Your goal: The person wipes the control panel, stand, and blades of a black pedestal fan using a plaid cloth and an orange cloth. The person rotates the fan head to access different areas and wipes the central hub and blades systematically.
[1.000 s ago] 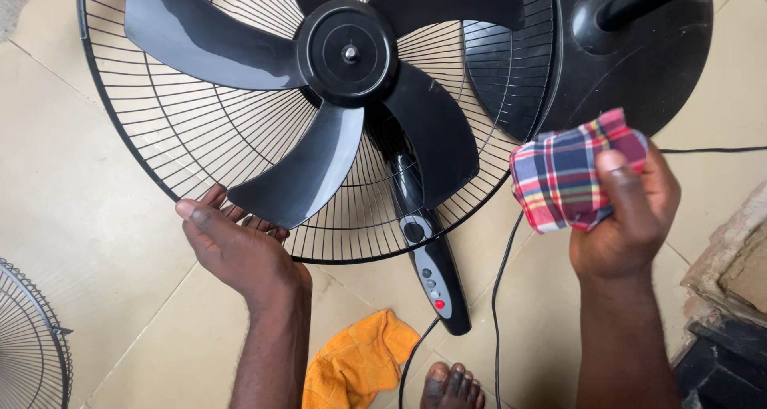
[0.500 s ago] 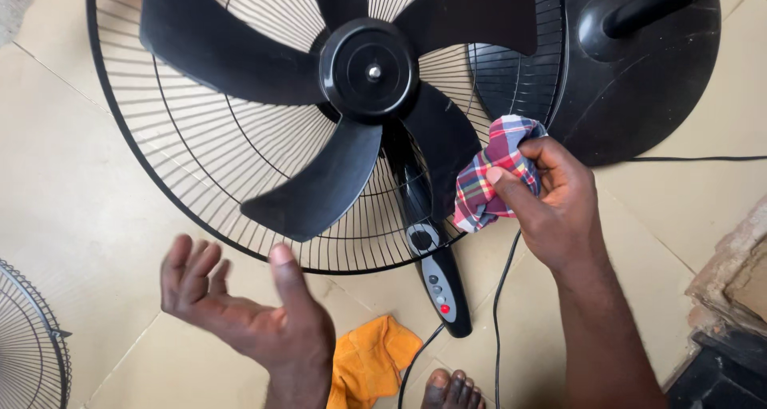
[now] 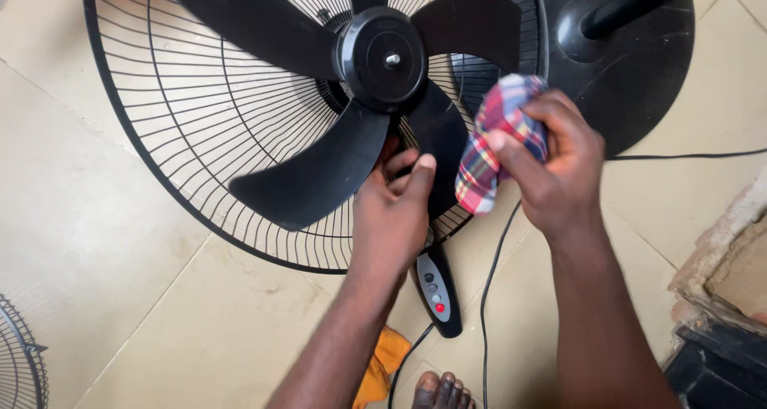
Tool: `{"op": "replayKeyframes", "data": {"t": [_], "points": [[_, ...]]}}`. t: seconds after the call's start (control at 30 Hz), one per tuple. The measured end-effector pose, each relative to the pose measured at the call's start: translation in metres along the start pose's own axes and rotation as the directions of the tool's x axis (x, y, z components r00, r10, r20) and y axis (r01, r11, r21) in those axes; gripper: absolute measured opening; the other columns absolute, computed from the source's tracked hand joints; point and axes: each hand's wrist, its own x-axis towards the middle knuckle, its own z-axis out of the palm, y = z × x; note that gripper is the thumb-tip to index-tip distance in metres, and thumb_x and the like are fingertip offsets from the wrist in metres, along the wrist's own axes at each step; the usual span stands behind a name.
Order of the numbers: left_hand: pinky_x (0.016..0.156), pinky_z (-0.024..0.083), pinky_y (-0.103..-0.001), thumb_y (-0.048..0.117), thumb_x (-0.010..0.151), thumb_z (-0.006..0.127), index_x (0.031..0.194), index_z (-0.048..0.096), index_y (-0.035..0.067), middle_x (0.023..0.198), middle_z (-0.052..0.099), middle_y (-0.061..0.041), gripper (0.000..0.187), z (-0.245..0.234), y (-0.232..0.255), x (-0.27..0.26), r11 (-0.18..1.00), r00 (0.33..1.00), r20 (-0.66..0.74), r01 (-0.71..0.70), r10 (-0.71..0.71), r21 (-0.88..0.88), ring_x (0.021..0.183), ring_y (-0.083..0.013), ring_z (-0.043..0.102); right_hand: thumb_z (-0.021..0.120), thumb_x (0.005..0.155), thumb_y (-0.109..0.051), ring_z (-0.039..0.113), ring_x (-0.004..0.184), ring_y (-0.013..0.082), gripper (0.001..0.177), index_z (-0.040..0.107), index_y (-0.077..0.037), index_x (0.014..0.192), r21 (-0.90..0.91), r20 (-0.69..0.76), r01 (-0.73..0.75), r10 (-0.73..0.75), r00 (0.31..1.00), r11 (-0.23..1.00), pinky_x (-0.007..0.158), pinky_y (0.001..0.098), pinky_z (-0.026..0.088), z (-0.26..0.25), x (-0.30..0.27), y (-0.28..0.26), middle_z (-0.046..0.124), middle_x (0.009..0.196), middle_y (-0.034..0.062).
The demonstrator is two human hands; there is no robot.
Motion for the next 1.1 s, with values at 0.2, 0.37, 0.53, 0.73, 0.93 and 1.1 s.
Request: {"op": "replayKeyframes", "data": {"t": [0.2, 0.37, 0.53, 0.73, 0.93, 1.1], "points": [[0.076, 0.048, -0.027, 0.01, 0.109, 0.06, 0.152, 0.062, 0.004, 0.101, 0.062, -0.005, 0.044, 0.016, -0.011, 0.019, 0.995, 0.982, 0.188, 0.035, -0.017, -0.092, 0.089, -0.015, 0.053, 0.08, 0.09, -0.005, 0.068, 0.096, 0.0234, 0.021, 0.07, 0.008, 0.103, -0.417, 0.114, 0.217, -0.186, 0.976, 0.883, 0.084, 0.0353, 0.055, 0.022, 0.044, 0.009, 0.065, 0.103, 0.0175], [0.083, 0.062, -0.028, 0.005, 0.1, 0.055, 0.141, 0.058, 0.007, 0.116, 0.072, -0.007, 0.042, 0.009, -0.002, 0.016, 0.892, 0.97, 0.219, 0.19, -0.105, -0.411, 0.095, -0.0123, 0.071, 0.071, 0.087, 0.001, 0.072, 0.09, 0.025, 0.015, 0.069, 0.008, 0.099, -0.441, 0.17, 0.19, -0.126, 0.977, 0.877, 0.077, 0.0345, 0.057, 0.021, 0.024, 0.0, 0.066, 0.1, 0.0172], [0.083, 0.064, -0.03, 0.005, 0.1, 0.054, 0.142, 0.06, 0.007, 0.118, 0.072, -0.009, 0.043, -0.007, 0.006, 0.01, 0.926, 0.975, 0.208, 0.143, -0.072, -0.349, 0.096, -0.0122, 0.071, 0.07, 0.083, 0.002, 0.073, 0.083, 0.0247, 0.016, 0.068, 0.008, 0.098, -0.396, 0.149, 0.151, -0.099, 0.984, 0.906, 0.072, 0.0337, 0.057, 0.03, 0.009, -0.005, 0.067, 0.093, 0.0161], [0.082, 0.063, -0.031, 0.006, 0.1, 0.055, 0.141, 0.06, 0.007, 0.117, 0.072, -0.01, 0.042, -0.011, 0.01, 0.01, 0.931, 0.97, 0.225, 0.163, -0.091, -0.325, 0.095, -0.0137, 0.071, 0.068, 0.089, 0.003, 0.071, 0.086, 0.0259, 0.015, 0.067, 0.008, 0.103, -0.416, 0.135, 0.205, -0.163, 0.977, 0.886, 0.073, 0.0346, 0.055, 0.039, 0.022, -0.003, 0.066, 0.096, 0.0169], [0.087, 0.062, -0.029, 0.003, 0.099, 0.055, 0.14, 0.061, 0.006, 0.12, 0.072, -0.009, 0.041, -0.025, 0.005, 0.015, 0.917, 0.97, 0.227, 0.163, -0.083, -0.364, 0.099, -0.0128, 0.071, 0.068, 0.081, 0.002, 0.072, 0.076, 0.0232, 0.013, 0.068, 0.005, 0.094, -0.438, 0.107, 0.07, -0.025, 0.994, 0.896, 0.063, 0.0322, 0.056, 0.048, -0.024, -0.008, 0.066, 0.088, 0.0142], [0.089, 0.06, -0.029, 0.001, 0.1, 0.055, 0.141, 0.061, 0.003, 0.12, 0.072, -0.009, 0.042, -0.03, 0.006, 0.01, 0.935, 0.972, 0.234, 0.076, 0.008, -0.347, 0.1, -0.0118, 0.07, 0.068, 0.087, 0.004, 0.071, 0.084, 0.0268, 0.014, 0.066, 0.006, 0.1, -0.415, 0.104, 0.233, -0.208, 0.973, 0.88, 0.072, 0.0356, 0.055, 0.057, 0.012, -0.008, 0.065, 0.095, 0.0168]]}}
